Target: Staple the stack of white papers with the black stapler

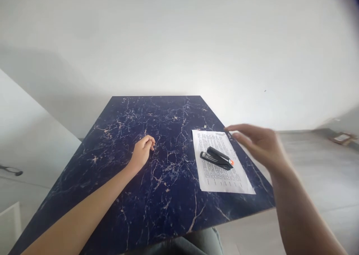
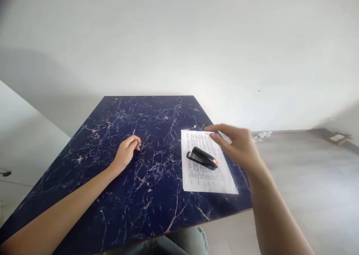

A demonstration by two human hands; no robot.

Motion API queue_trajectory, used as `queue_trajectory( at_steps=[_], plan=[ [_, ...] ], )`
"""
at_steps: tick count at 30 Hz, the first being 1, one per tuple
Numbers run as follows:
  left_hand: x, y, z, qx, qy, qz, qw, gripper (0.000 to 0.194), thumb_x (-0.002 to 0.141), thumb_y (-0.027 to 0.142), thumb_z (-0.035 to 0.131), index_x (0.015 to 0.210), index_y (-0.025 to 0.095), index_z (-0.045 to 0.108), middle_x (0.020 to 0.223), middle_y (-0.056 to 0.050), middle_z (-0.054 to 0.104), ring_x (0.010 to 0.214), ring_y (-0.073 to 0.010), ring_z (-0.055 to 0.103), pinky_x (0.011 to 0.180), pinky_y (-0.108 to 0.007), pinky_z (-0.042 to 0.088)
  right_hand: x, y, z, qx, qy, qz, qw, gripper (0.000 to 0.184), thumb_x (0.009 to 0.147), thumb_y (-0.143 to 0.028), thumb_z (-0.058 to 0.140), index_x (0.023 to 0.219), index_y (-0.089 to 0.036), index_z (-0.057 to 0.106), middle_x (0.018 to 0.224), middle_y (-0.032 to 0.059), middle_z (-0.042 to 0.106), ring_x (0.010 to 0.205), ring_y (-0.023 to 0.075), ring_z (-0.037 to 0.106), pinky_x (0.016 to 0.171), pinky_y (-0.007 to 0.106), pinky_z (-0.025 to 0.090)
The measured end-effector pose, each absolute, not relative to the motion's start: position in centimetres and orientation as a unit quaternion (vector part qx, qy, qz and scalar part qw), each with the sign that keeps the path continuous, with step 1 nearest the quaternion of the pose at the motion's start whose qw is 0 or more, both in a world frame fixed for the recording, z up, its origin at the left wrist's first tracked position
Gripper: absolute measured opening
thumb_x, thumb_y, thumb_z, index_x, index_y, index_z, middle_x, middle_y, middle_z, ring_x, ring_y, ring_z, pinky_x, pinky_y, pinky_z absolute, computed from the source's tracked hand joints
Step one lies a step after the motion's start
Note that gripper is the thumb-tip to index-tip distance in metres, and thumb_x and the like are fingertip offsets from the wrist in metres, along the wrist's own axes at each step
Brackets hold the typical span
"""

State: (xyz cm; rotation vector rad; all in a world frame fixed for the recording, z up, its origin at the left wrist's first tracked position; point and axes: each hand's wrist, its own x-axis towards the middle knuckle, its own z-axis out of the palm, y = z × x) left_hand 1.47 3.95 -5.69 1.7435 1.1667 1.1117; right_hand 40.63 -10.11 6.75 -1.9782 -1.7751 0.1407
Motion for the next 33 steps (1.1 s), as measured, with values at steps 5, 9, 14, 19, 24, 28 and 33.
queue_trajectory(
  at_steps=[5, 9, 14, 19, 24, 28, 33],
  plan=[
    [1.4, 4.0, -5.6, 0.677, 0.470, 0.433, 0.365, 0.020, 0.094, 0.028, 0.046, 0.083, 0.023, 0.062, 0.078, 0.000, 0.065, 0.069, -0.0184, 0.063, 0.074, -0.032, 0.048, 42.1, -9.9, 3.1, -0.643, -0.716, 0.182, 0.202, 0.052, 0.091, -0.051, 0.069, 0.139, -0.031, 0.064, 0.141, 0.0081, 0.066, 0.133, 0.0325, 0.060, 0.112, 0.051, 0.049],
    [1.4, 3.9, -5.5, 0.675, 0.474, 0.427, 0.370, 0.021, 0.095, 0.031, 0.046, 0.084, 0.023, 0.063, 0.080, -0.001, 0.065, 0.073, -0.0194, 0.064, 0.075, -0.032, 0.048, 40.8, -9.7, 0.9, -0.652, -0.716, 0.191, 0.161, 0.048, 0.093, -0.051, 0.063, 0.137, -0.029, 0.065, 0.132, 0.0108, 0.070, 0.121, 0.0328, 0.066, 0.101, 0.049, 0.054],
    [0.5, 4.7, -5.4, 0.664, 0.476, 0.440, 0.374, 0.019, 0.093, 0.032, 0.048, 0.085, 0.022, 0.063, 0.082, -0.002, 0.066, 0.074, -0.0185, 0.063, 0.073, -0.030, 0.048, 37.7, -9.0, 0.5, -0.630, -0.727, 0.218, 0.162, 0.025, 0.098, -0.042, 0.056, 0.105, -0.022, 0.069, 0.086, 0.0070, 0.075, 0.067, 0.0206, 0.067, 0.061, 0.033, 0.049],
    [-2.1, 7.6, -6.1, 0.607, 0.507, 0.499, 0.354, 0.017, 0.086, 0.032, 0.051, 0.084, 0.022, 0.065, 0.079, -0.001, 0.065, 0.071, -0.0178, 0.062, 0.069, -0.029, 0.048, 33.4, -8.1, 0.6, -0.606, -0.740, 0.242, 0.163, 0.013, 0.094, -0.035, 0.064, 0.096, -0.022, 0.068, 0.087, 0.0051, 0.075, 0.074, 0.0206, 0.067, 0.063, 0.030, 0.044],
    [-4.6, 10.2, -6.5, 0.533, 0.526, 0.551, 0.369, 0.017, 0.078, 0.034, 0.058, 0.082, 0.020, 0.065, 0.076, -0.001, 0.063, 0.066, -0.0160, 0.060, 0.065, -0.028, 0.049, 26.0, -6.7, 0.2, -0.564, -0.767, 0.254, 0.172, 0.013, 0.088, -0.030, 0.071, 0.098, -0.021, 0.069, 0.091, 0.0048, 0.076, 0.077, 0.0207, 0.068, 0.061, 0.027, 0.041],
    [-7.2, 11.6, -5.9, 0.529, 0.502, 0.551, 0.406, 0.022, 0.075, 0.038, 0.064, 0.084, 0.018, 0.065, 0.079, -0.002, 0.064, 0.069, -0.0163, 0.062, 0.067, -0.029, 0.053, 19.0, -4.5, -0.3, -0.509, -0.807, 0.251, 0.164, 0.020, 0.086, -0.033, 0.073, 0.102, -0.021, 0.070, 0.094, 0.0063, 0.076, 0.082, 0.0235, 0.070, 0.063, 0.028, 0.042],
    [-11.3, 13.1, -5.8, 0.559, 0.478, 0.498, 0.460, 0.032, 0.074, 0.047, 0.073, 0.088, 0.018, 0.067, 0.089, -0.005, 0.068, 0.083, -0.0207, 0.066, 0.079, -0.034, 0.057, 11.3, -0.3, -1.0, -0.451, -0.841, 0.252, 0.164, 0.029, 0.087, -0.045, 0.071, 0.103, -0.020, 0.069, 0.096, 0.0073, 0.076, 0.087, 0.0265, 0.070, 0.065, 0.030, 0.047]
  ],
)
